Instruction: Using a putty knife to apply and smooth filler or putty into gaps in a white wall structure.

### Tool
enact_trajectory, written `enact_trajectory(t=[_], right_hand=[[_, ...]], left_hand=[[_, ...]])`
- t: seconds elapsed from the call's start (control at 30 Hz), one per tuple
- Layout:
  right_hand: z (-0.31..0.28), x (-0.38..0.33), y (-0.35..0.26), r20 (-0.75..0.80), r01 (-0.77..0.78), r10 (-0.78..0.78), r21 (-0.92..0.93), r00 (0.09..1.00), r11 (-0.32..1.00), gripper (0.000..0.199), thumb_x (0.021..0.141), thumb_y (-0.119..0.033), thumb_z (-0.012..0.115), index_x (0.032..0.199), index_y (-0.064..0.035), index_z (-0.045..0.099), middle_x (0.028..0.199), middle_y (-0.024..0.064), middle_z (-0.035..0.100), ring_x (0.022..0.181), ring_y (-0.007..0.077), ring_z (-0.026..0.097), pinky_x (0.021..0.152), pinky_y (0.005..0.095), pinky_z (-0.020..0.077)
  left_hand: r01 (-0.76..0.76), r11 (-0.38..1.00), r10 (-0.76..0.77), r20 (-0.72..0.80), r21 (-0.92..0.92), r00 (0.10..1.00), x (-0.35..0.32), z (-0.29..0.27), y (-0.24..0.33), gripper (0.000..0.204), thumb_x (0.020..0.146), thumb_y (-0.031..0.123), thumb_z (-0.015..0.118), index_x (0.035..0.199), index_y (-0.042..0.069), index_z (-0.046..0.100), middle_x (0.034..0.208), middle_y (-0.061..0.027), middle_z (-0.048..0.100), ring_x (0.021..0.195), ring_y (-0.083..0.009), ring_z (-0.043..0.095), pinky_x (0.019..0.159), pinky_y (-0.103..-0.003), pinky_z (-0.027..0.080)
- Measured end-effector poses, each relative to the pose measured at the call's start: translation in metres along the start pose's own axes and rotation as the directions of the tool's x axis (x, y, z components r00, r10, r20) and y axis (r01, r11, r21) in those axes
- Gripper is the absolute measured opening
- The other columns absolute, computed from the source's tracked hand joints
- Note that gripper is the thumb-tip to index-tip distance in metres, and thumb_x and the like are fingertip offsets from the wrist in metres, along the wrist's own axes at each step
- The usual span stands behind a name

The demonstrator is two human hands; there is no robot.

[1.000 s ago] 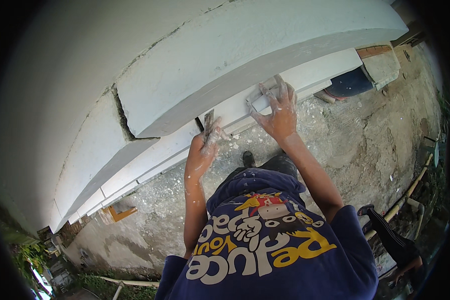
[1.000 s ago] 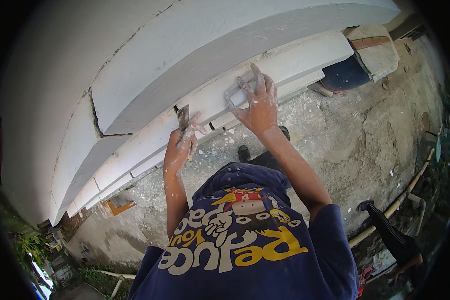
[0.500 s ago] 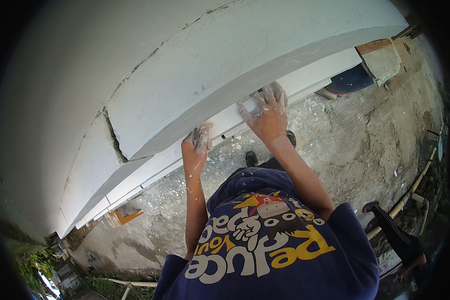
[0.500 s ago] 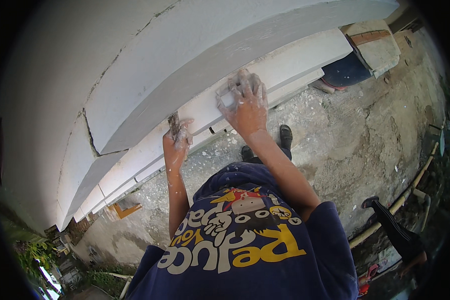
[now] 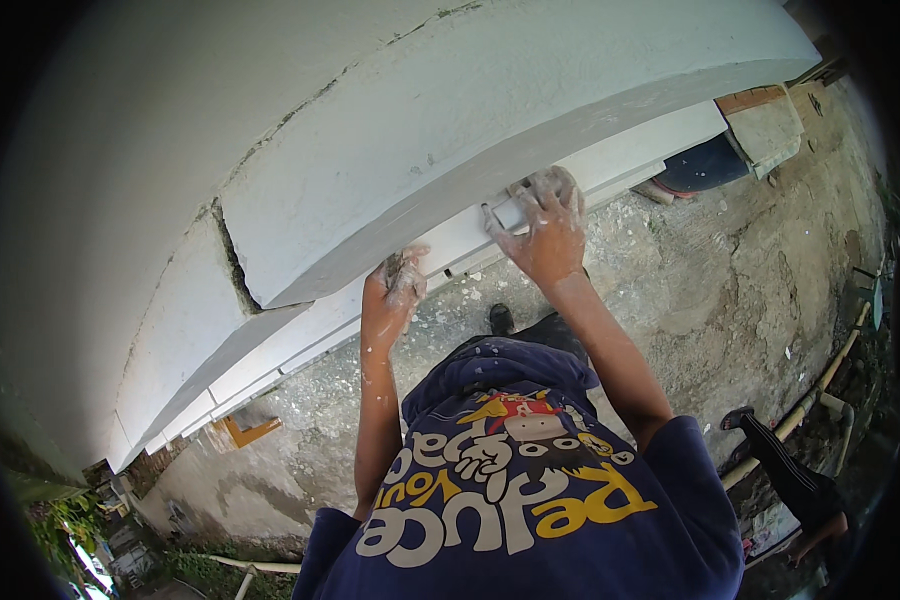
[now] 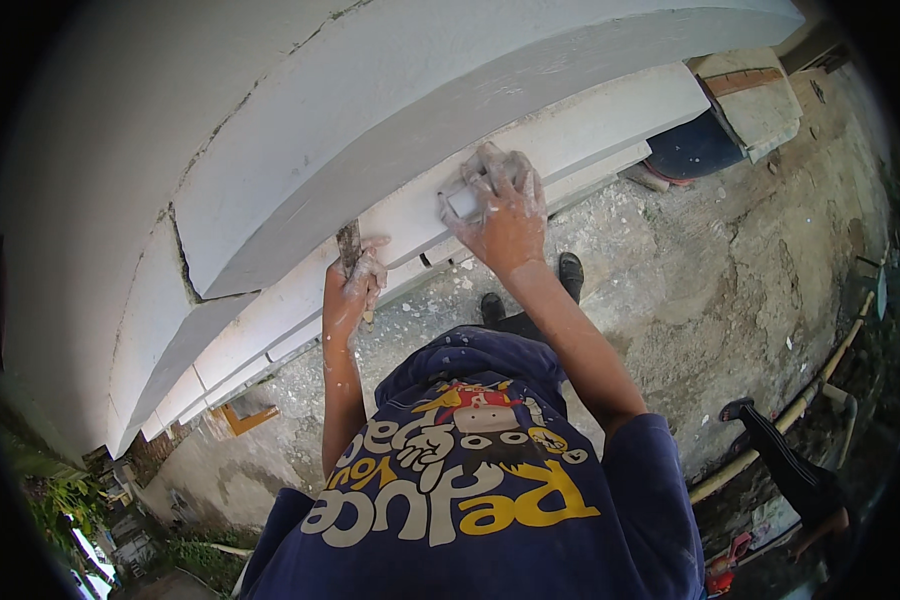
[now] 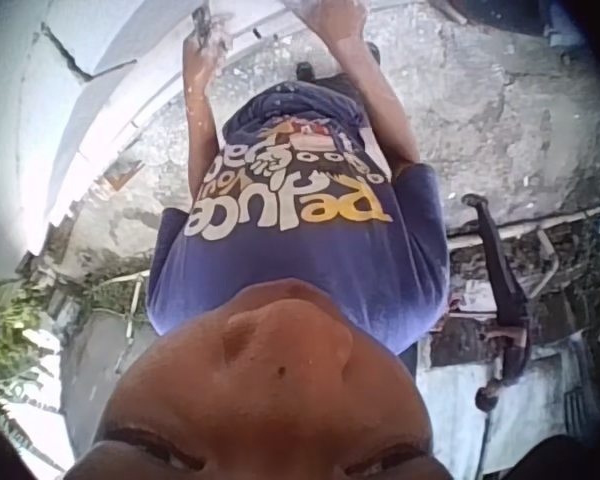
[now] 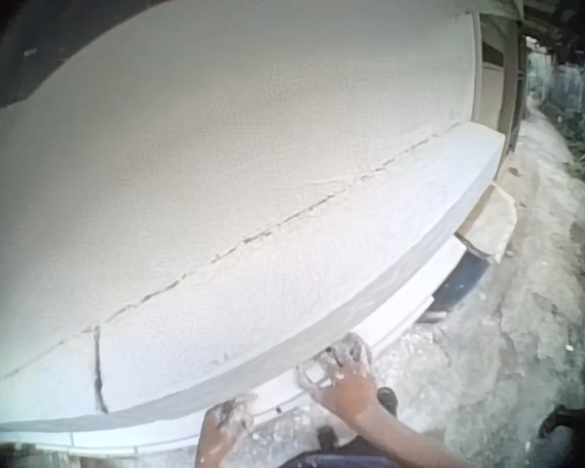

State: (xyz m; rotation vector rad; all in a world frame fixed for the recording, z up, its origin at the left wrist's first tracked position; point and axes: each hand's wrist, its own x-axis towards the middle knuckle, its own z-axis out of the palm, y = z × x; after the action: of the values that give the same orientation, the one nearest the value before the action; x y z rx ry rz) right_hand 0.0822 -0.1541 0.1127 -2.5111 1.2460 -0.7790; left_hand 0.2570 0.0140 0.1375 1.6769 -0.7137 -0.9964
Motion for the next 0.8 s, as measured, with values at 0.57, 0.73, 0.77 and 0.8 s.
enact_trajectory(t=[0.57,0.73,0.77,0.8], right_hand=[[0.028,-0.034,-0.037,0.009,0.098,-0.099,0.065,0.995,0.993,0.051,0.088,-0.048,0.071,0.127,-0.0161,0.072,0.155,0.0125,0.046,0.143,0.0423,0.037,0.117,0.0552,0.0321],[-0.008,0.010,0.026,-0.017,0.059,-0.060,-0.018,0.998,0.998,0.053,0.087,-0.043,0.073,0.133,-0.0161,0.069,0.156,0.0138,0.046,0.147,0.0403,0.034,0.119,0.0556,0.0300],[-0.004,0.009,0.023,-0.017,0.060,-0.060,-0.014,0.998,0.998,0.053,0.087,-0.043,0.073,0.133,-0.0161,0.069,0.156,0.0138,0.046,0.147,0.0403,0.034,0.119,0.0556,0.0300],[0.003,0.007,0.018,-0.086,-0.016,0.016,0.004,0.996,1.000,0.053,0.087,-0.042,0.073,0.133,-0.0157,0.069,0.155,0.0135,0.047,0.147,0.0399,0.035,0.118,0.0556,0.0305]], left_hand=[[0.045,0.977,-0.025,-0.097,0.206,0.995,0.017,0.003,0.005,0.021,0.103,0.021,0.063,0.102,0.000,0.065,0.075,-0.0009,0.057,0.057,-0.0070,0.045,0.051,-0.026,0.038],[0.178,0.984,-0.177,-0.021,0.029,0.984,0.006,-0.011,0.006,0.021,0.101,0.021,0.065,0.099,0.001,0.065,0.073,0.0005,0.057,0.055,-0.0070,0.046,0.050,-0.026,0.038],[0.088,0.996,-0.086,-0.054,0.019,0.995,0.006,-0.006,0.000,0.021,0.101,0.022,0.065,0.099,0.001,0.065,0.071,0.0004,0.056,0.055,-0.0069,0.047,0.050,-0.026,0.038],[-0.004,1.000,0.005,-0.089,0.010,0.996,0.006,-0.002,-0.003,0.021,0.102,0.022,0.064,0.098,0.001,0.065,0.070,0.0003,0.056,0.055,-0.0068,0.047,0.050,-0.026,0.037]])
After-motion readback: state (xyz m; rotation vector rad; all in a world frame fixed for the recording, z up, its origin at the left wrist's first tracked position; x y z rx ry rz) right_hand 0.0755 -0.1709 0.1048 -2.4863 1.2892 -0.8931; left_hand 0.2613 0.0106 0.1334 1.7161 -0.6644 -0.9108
